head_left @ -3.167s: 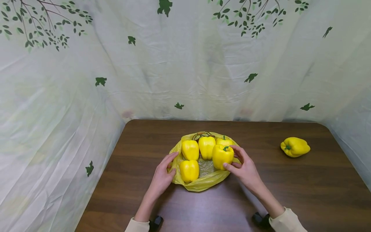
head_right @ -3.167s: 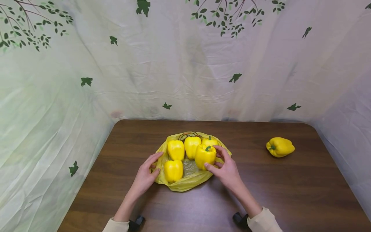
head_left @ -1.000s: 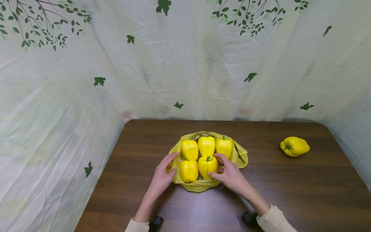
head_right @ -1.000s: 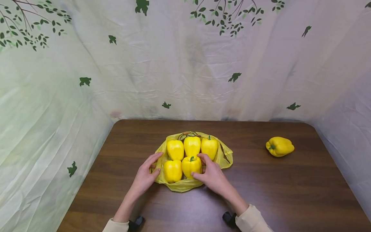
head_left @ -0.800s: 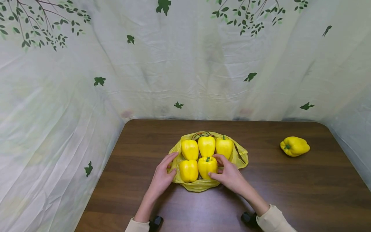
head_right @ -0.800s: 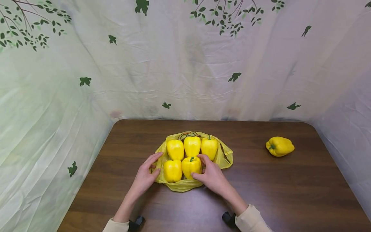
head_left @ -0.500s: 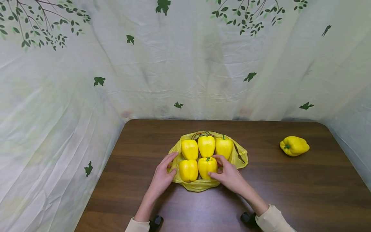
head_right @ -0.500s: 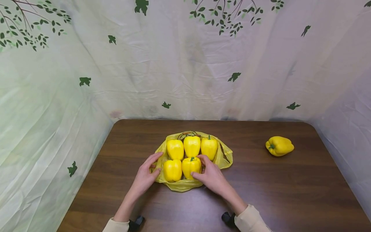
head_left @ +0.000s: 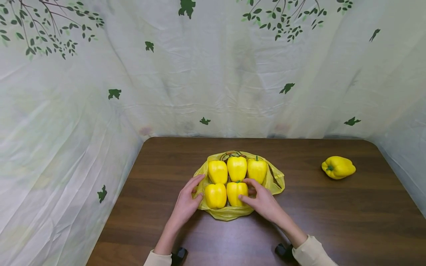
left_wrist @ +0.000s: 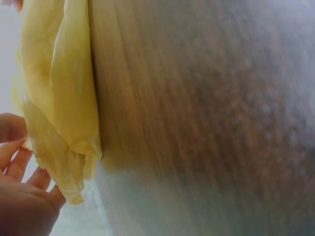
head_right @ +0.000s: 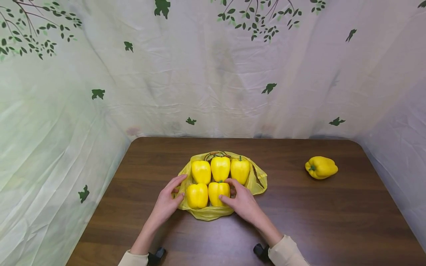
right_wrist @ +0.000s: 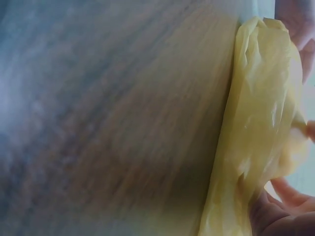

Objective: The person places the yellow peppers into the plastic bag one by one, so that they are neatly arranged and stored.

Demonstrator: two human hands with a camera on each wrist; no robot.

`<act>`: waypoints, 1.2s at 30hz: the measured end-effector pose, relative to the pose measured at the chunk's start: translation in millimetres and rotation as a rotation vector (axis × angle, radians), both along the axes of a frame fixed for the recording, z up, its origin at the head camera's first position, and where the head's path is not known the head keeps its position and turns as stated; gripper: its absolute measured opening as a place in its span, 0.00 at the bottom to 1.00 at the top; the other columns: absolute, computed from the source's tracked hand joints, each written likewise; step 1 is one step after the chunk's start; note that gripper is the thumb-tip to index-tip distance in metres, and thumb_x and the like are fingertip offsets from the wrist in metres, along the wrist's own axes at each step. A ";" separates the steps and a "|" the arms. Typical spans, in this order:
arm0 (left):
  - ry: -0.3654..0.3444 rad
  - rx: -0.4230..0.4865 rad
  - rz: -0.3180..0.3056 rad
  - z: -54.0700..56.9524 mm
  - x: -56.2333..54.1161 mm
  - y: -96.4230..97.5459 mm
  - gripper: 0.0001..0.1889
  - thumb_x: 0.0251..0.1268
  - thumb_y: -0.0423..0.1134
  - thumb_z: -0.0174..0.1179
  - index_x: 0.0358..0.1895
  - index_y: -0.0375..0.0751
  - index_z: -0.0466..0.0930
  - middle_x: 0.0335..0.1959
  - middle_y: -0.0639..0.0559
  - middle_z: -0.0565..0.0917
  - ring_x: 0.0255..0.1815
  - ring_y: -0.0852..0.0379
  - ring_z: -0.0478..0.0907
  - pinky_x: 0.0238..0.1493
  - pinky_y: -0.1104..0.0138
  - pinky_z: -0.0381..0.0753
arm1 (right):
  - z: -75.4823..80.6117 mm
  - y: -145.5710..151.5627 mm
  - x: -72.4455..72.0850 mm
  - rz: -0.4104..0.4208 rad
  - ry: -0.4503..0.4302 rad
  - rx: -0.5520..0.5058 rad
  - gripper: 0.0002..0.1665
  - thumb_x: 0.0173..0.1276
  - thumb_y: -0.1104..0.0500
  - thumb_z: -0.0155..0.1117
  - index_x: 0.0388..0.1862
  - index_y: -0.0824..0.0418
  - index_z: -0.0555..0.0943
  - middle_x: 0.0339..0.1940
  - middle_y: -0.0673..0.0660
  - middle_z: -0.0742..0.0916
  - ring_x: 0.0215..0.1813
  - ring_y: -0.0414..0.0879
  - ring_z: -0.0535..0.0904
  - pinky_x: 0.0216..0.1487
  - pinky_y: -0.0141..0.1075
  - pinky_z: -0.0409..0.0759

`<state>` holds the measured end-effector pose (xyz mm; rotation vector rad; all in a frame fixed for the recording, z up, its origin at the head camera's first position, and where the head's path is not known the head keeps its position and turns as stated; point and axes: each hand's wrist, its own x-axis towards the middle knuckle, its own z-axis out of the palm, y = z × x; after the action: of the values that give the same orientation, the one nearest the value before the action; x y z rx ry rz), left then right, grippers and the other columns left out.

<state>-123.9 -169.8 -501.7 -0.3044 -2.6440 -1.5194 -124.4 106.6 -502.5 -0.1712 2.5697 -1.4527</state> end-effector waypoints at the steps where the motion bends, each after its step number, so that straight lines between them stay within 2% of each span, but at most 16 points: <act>1: -0.004 0.001 0.001 0.0 -0.1 0.0 0.31 0.57 0.22 0.60 0.66 0.43 0.75 0.66 0.52 0.74 0.66 0.51 0.69 0.55 0.51 0.74 | -0.7 0.2 0.1 0.001 -0.001 -0.016 0.34 0.60 0.44 0.72 0.63 0.51 0.74 0.59 0.52 0.81 0.50 0.45 0.82 0.46 0.40 0.81; 7: -0.020 0.006 0.007 0.4 -0.3 0.2 0.30 0.58 0.23 0.60 0.66 0.44 0.75 0.65 0.55 0.74 0.66 0.53 0.69 0.56 0.53 0.74 | -4.3 0.8 1.7 -0.019 0.013 -0.077 0.29 0.59 0.44 0.74 0.57 0.48 0.75 0.60 0.51 0.80 0.48 0.47 0.84 0.45 0.41 0.83; 15: -0.003 0.001 0.002 -0.3 0.7 1.2 0.30 0.59 0.22 0.60 0.66 0.43 0.75 0.66 0.51 0.73 0.67 0.49 0.69 0.57 0.50 0.74 | -6.0 -3.0 2.8 -0.059 0.028 -0.124 0.29 0.59 0.44 0.74 0.57 0.49 0.77 0.59 0.54 0.81 0.48 0.49 0.85 0.47 0.42 0.83; 24: -0.011 0.015 0.003 -0.9 1.3 2.3 0.29 0.61 0.22 0.58 0.67 0.44 0.75 0.66 0.51 0.73 0.67 0.49 0.68 0.57 0.50 0.74 | -1.0 -0.7 5.1 -0.079 0.023 -0.058 0.32 0.57 0.42 0.74 0.59 0.49 0.79 0.60 0.56 0.82 0.48 0.48 0.85 0.47 0.44 0.83; 28: -0.005 0.023 0.004 -1.4 1.2 2.5 0.29 0.61 0.22 0.58 0.66 0.43 0.75 0.66 0.50 0.73 0.67 0.49 0.68 0.56 0.50 0.74 | 3.6 2.6 7.1 -0.075 0.022 -0.025 0.33 0.57 0.42 0.74 0.61 0.50 0.79 0.56 0.57 0.84 0.48 0.48 0.85 0.47 0.45 0.83; 32: 0.011 0.021 0.008 -2.3 0.6 2.1 0.29 0.60 0.22 0.58 0.66 0.42 0.75 0.66 0.51 0.74 0.66 0.50 0.69 0.55 0.50 0.75 | 9.6 7.0 8.9 -0.075 0.029 -0.029 0.32 0.59 0.45 0.74 0.61 0.53 0.79 0.53 0.58 0.86 0.50 0.50 0.84 0.44 0.44 0.83; 36: 0.013 0.017 0.012 -3.1 -0.5 1.6 0.29 0.60 0.22 0.58 0.66 0.43 0.75 0.65 0.52 0.74 0.66 0.51 0.69 0.55 0.51 0.75 | 15.8 13.1 11.9 -0.073 0.049 -0.073 0.30 0.62 0.51 0.73 0.61 0.58 0.78 0.56 0.59 0.84 0.52 0.53 0.83 0.47 0.44 0.83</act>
<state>-124.5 -168.2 -504.8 -0.2955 -2.6166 -1.5296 -112.5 119.7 -486.7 -0.1256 2.5889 -1.5887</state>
